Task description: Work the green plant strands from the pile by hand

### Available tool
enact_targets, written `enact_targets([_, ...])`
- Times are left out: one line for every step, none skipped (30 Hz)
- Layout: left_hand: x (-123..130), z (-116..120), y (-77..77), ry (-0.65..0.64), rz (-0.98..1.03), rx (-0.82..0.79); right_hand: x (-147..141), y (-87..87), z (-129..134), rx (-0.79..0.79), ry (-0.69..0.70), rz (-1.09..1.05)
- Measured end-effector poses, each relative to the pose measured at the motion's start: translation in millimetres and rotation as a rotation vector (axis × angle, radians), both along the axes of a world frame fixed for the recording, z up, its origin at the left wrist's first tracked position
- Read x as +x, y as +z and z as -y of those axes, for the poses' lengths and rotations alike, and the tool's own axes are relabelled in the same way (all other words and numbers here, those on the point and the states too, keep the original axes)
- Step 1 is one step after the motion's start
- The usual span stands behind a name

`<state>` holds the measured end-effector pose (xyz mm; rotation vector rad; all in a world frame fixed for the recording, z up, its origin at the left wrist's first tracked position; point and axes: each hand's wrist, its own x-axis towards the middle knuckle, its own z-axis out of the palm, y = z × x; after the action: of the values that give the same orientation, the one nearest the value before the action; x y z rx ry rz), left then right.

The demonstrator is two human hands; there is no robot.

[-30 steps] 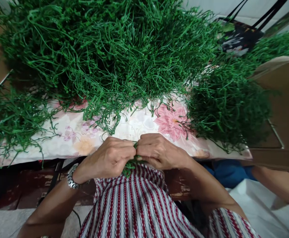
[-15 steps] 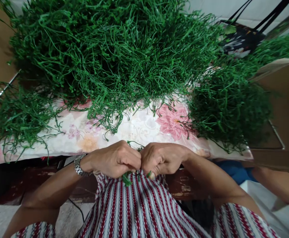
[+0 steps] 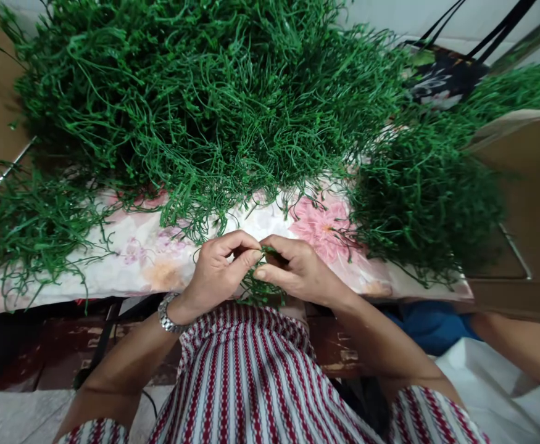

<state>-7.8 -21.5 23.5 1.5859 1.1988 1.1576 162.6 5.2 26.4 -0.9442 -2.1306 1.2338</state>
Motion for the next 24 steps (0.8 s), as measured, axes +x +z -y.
enact_targets([1.7, 0.8, -1.1, 0.007, 0.022, -0.012, -0.7, -3.8, 0.8, -0.027, -0.003, -0.014])
enact_targets([2.6, 1.7, -2.4, 0.006, 0.049, -0.032, -0.8, -7.0, 1.6, -0.056, -0.01, -0.045])
enact_targets([2.7, 2.7, -3.9, -0.005, 0.08, -0.058, -0.3, -9.4, 2.3, -0.085, -0.019, -0.085])
enact_targets([2.1, 3.7, -5.4, -0.026, 0.113, -0.085, 0.5, -11.1, 3.1, -0.108, -0.031, -0.124])
enact_targets([0.9, 4.8, -6.7, -0.054, 0.14, -0.111, 1.5, -12.0, 4.0, -0.121, -0.048, -0.155])
enact_targets([-0.7, 5.8, -7.7, -0.078, 0.156, -0.129, 2.5, -12.4, 5.0, -0.123, -0.065, -0.173])
enact_targets([-2.6, 6.8, -8.4, -0.1, 0.156, -0.14, 3.4, -12.3, 6.0, -0.115, -0.078, -0.178])
enact_targets([-4.5, 7.7, -8.7, -0.115, 0.138, -0.145, 4.1, -12.0, 6.9, -0.102, -0.083, -0.174])
enact_targets([-6.3, 8.4, -8.6, -0.128, 0.108, -0.148, 4.7, -11.4, 7.6, -0.087, -0.083, -0.168])
enact_targets([-7.7, 9.0, -8.1, -0.139, 0.071, -0.149, 5.1, -10.8, 8.1, -0.071, -0.077, -0.162])
enact_targets([-8.7, 9.4, -7.2, -0.149, 0.033, -0.148, 5.4, -10.0, 8.4, -0.056, -0.07, -0.158])
enact_targets([-9.2, 9.6, -6.1, -0.158, -0.009, -0.147, 5.6, -9.3, 8.4, -0.041, -0.062, -0.157])
enact_targets([-9.1, 9.6, -4.7, -0.169, -0.054, -0.143, 5.9, -8.5, 8.3, -0.029, -0.053, -0.158])
enact_targets([-8.6, 9.5, -3.3, -0.179, -0.1, -0.127, 6.4, -7.6, 7.9, -0.018, -0.043, -0.156])
enact_targets([-7.8, 9.1, -1.8, -0.189, -0.145, -0.102, 7.0, -6.7, 7.5, -0.006, -0.032, -0.149])
enact_targets([-6.8, 8.6, -0.4, -0.196, -0.183, -0.067, 7.8, -5.6, 6.9, 0.012, -0.023, -0.138])
enact_targets([-5.8, 8.0, 0.9, -0.207, -0.211, -0.029, 8.8, -4.4, 6.1, 0.035, -0.012, -0.121])
enact_targets([-5.1, 7.3, 1.9, -0.221, -0.226, 0.007, 10.1, -3.1, 5.2, 0.061, 0.005, -0.099])
enact_targets([-4.7, 6.5, 2.6, -0.241, -0.233, 0.036, 11.6, -1.8, 4.0, 0.087, 0.034, -0.073])
enact_targets([-4.7, 5.6, 3.1, -0.268, -0.24, 0.056, 13.2, -0.6, 2.6, 0.114, 0.079, -0.047])
enact_targets([-5.1, 4.7, 3.2, -0.305, -0.254, 0.068, 14.7, 0.5, 0.8, 0.136, 0.139, -0.019])
enact_targets([-5.8, 3.6, 3.0, -0.352, -0.278, 0.081, 16.2, 1.5, -1.2, 0.154, 0.211, 0.012])
enact_targets([-6.5, 2.6, 2.6, -0.405, -0.309, 0.099, 17.4, 2.2, -3.4, 0.17, 0.286, 0.049])
enact_targets([-7.2, 1.6, 2.1, -0.459, -0.339, 0.124, 18.3, 2.6, -5.7, 0.184, 0.355, 0.087])
